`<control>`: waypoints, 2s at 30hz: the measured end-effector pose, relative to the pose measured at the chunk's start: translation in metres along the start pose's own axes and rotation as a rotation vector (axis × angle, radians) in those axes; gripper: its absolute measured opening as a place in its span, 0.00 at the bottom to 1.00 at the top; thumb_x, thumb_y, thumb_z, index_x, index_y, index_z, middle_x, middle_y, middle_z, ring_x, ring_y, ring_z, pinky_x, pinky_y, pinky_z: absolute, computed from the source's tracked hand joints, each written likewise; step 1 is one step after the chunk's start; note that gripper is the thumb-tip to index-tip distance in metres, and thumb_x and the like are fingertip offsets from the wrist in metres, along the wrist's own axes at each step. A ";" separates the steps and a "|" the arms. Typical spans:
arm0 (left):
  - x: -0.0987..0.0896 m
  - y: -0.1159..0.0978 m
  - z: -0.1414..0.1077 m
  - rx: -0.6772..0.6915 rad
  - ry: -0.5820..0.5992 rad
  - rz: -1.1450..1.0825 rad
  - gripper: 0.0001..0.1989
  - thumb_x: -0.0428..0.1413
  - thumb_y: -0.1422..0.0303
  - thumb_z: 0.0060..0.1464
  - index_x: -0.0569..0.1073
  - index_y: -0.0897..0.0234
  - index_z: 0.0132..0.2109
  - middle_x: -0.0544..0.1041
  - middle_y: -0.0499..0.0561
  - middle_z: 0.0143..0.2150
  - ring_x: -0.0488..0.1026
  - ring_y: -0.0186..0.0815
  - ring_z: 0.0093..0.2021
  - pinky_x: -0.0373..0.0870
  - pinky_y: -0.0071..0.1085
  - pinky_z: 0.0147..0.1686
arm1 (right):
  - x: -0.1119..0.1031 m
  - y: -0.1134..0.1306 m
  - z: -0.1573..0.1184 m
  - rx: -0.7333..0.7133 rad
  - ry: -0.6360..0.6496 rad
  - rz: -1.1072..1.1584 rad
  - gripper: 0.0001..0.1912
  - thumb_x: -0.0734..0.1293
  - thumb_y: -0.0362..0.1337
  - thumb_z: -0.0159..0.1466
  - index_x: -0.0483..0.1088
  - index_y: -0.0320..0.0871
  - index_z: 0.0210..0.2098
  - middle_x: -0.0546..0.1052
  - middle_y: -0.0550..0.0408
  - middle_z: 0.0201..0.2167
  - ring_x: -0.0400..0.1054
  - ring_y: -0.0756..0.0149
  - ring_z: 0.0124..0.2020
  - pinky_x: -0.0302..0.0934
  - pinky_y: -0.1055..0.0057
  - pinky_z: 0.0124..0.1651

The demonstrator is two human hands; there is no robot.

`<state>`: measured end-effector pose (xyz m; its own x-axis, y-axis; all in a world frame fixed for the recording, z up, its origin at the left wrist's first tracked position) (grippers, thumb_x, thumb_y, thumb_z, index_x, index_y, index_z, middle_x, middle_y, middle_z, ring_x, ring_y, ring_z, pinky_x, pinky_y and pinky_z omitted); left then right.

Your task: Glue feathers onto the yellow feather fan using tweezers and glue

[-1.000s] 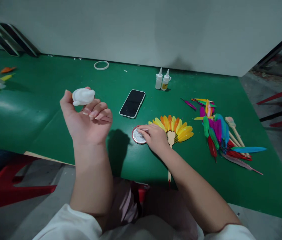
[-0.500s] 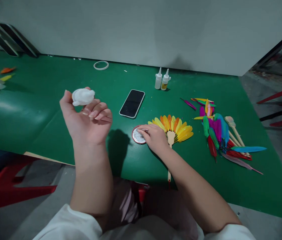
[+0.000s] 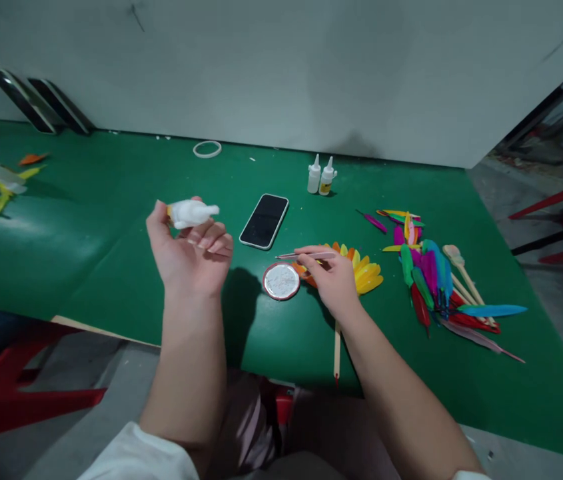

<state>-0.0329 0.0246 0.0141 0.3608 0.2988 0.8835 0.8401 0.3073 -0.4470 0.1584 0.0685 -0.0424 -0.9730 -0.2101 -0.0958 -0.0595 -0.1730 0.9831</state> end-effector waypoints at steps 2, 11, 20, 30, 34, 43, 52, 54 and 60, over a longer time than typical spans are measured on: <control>-0.003 0.009 0.004 0.030 -0.039 0.094 0.21 0.45 0.53 0.55 0.70 0.66 0.29 0.52 0.40 0.12 0.52 0.23 0.11 0.48 0.21 0.12 | -0.012 0.007 0.001 -0.013 -0.079 0.131 0.07 0.69 0.40 0.54 0.75 0.44 0.30 0.77 0.54 0.28 0.71 0.68 0.28 0.65 0.74 0.26; -0.007 0.040 0.011 0.171 -0.060 0.402 0.19 0.50 0.55 0.52 0.71 0.68 0.27 0.55 0.41 0.10 0.52 0.23 0.11 0.46 0.21 0.12 | -0.028 0.026 -0.006 -0.095 -0.162 0.290 0.06 0.69 0.39 0.55 0.75 0.43 0.31 0.77 0.53 0.28 0.71 0.68 0.26 0.67 0.73 0.24; -0.007 0.043 0.010 0.153 -0.053 0.432 0.19 0.50 0.56 0.52 0.71 0.69 0.26 0.53 0.40 0.10 0.49 0.22 0.10 0.45 0.21 0.12 | -0.025 0.026 -0.006 -0.059 -0.149 0.362 0.06 0.70 0.39 0.54 0.75 0.44 0.29 0.77 0.55 0.29 0.67 0.75 0.20 0.67 0.75 0.24; -0.009 0.041 0.012 0.123 -0.075 0.389 0.20 0.46 0.57 0.55 0.70 0.69 0.25 0.52 0.40 0.09 0.48 0.23 0.10 0.43 0.22 0.11 | -0.025 0.021 -0.003 -0.020 -0.157 0.277 0.07 0.69 0.40 0.55 0.75 0.45 0.31 0.77 0.55 0.29 0.71 0.69 0.27 0.67 0.73 0.26; -0.012 0.030 0.012 0.134 -0.100 0.327 0.20 0.46 0.55 0.54 0.69 0.67 0.27 0.52 0.39 0.10 0.49 0.23 0.10 0.45 0.21 0.11 | -0.024 0.021 -0.003 -0.024 -0.162 0.200 0.06 0.69 0.40 0.55 0.75 0.45 0.31 0.77 0.55 0.30 0.69 0.71 0.24 0.66 0.72 0.25; -0.015 0.023 0.014 0.079 -0.129 0.204 0.20 0.45 0.55 0.55 0.69 0.66 0.27 0.51 0.39 0.10 0.49 0.22 0.10 0.45 0.21 0.11 | -0.014 0.018 0.000 -0.038 -0.143 -0.152 0.07 0.67 0.40 0.57 0.76 0.45 0.31 0.78 0.54 0.33 0.70 0.67 0.29 0.63 0.71 0.28; -0.018 0.014 0.016 0.018 -0.117 0.088 0.21 0.45 0.54 0.55 0.70 0.67 0.28 0.51 0.39 0.11 0.49 0.22 0.11 0.46 0.20 0.11 | 0.033 0.000 0.032 -0.093 0.156 -0.469 0.07 0.65 0.39 0.58 0.75 0.48 0.33 0.79 0.58 0.33 0.71 0.64 0.34 0.60 0.69 0.36; -0.020 0.013 0.016 0.031 -0.116 0.077 0.20 0.47 0.54 0.55 0.71 0.67 0.30 0.53 0.40 0.12 0.51 0.22 0.11 0.48 0.20 0.11 | 0.033 -0.003 0.033 -0.090 0.175 -0.504 0.07 0.64 0.40 0.58 0.75 0.48 0.32 0.79 0.58 0.33 0.71 0.65 0.33 0.59 0.69 0.35; -0.024 0.012 0.020 0.124 -0.070 0.166 0.16 0.56 0.57 0.49 0.72 0.61 0.42 0.72 0.47 0.25 0.73 0.29 0.30 0.69 0.25 0.34 | 0.013 -0.005 0.041 0.021 0.075 -0.420 0.14 0.62 0.46 0.59 0.72 0.43 0.28 0.77 0.54 0.28 0.67 0.67 0.26 0.60 0.70 0.31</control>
<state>-0.0397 0.0395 -0.0148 0.4576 0.4157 0.7860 0.7135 0.3559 -0.6036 0.1368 0.1064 -0.0422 -0.8445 -0.1954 -0.4986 -0.4520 -0.2391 0.8594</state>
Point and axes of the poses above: each hand's wrist, its own z-axis towards the middle knuckle, its own x-axis out of the palm, y = z × x, the point moved 5 cm from there along z, towards the middle knuckle
